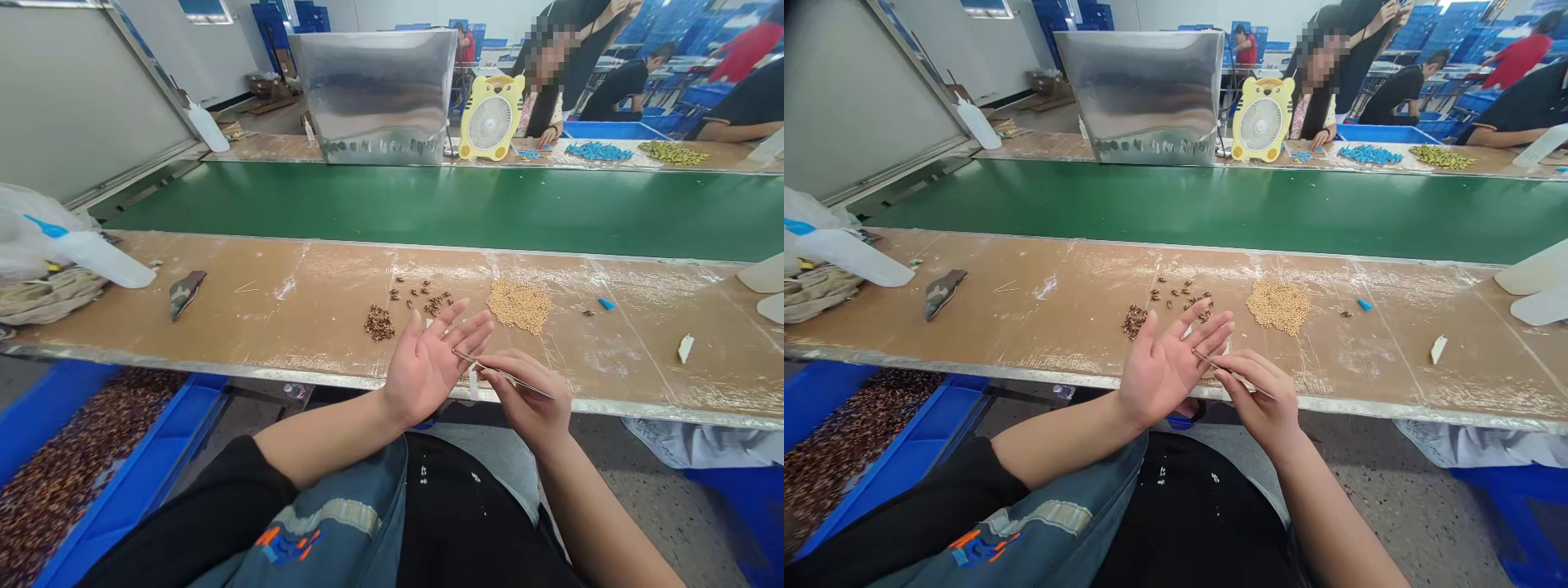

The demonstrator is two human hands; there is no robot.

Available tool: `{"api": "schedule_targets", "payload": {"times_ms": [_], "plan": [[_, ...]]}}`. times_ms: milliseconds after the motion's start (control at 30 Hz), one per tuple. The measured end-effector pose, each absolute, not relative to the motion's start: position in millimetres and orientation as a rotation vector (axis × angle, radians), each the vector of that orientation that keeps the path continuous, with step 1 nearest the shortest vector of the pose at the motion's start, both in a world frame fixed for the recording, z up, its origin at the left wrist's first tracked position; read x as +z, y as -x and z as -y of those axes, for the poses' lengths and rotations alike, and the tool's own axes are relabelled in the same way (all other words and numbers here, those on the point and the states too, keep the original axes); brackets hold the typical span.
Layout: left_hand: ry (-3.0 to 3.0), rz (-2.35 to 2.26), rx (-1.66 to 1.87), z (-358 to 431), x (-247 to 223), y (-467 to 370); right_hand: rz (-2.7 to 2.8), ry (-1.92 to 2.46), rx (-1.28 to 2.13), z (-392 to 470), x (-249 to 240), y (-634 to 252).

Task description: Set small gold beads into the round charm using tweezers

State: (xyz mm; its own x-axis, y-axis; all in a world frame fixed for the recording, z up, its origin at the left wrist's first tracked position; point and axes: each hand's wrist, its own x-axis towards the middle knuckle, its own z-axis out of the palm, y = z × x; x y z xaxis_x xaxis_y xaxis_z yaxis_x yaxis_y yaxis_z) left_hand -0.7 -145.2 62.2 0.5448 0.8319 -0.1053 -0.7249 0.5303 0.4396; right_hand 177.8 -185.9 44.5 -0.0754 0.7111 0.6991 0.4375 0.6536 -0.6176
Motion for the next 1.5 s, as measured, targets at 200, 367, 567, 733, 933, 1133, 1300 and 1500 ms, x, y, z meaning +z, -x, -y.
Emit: {"api": "schedule_targets", "payload": {"times_ms": [200,367,567,733,933,1133,1300,1500], "plan": [[-0.475,-0.357,0.964,141,51,-1,1.739,0.867,0.207,189,40,-182],[-1.015,-0.606,0.924,131,40,10,1.917,0.786,-0.024,191,52,-197],[-1.334,-0.687,0.894,128,47,25,2.070,0.706,-0.115,193,70,-197],[-1.118,-0.610,0.860,129,44,20,1.971,0.712,-0.101,193,64,-190],[-0.883,-0.535,0.805,135,41,10,1.766,0.738,0.090,190,56,-195],[-0.876,-0.545,0.877,141,41,5,1.679,0.815,0.238,191,54,-197],[-0.853,-0.531,0.866,142,38,2,1.788,0.775,0.119,190,57,-195],[-0.831,-0.532,0.852,143,37,0,1.829,0.740,0.013,189,57,-193]]}}
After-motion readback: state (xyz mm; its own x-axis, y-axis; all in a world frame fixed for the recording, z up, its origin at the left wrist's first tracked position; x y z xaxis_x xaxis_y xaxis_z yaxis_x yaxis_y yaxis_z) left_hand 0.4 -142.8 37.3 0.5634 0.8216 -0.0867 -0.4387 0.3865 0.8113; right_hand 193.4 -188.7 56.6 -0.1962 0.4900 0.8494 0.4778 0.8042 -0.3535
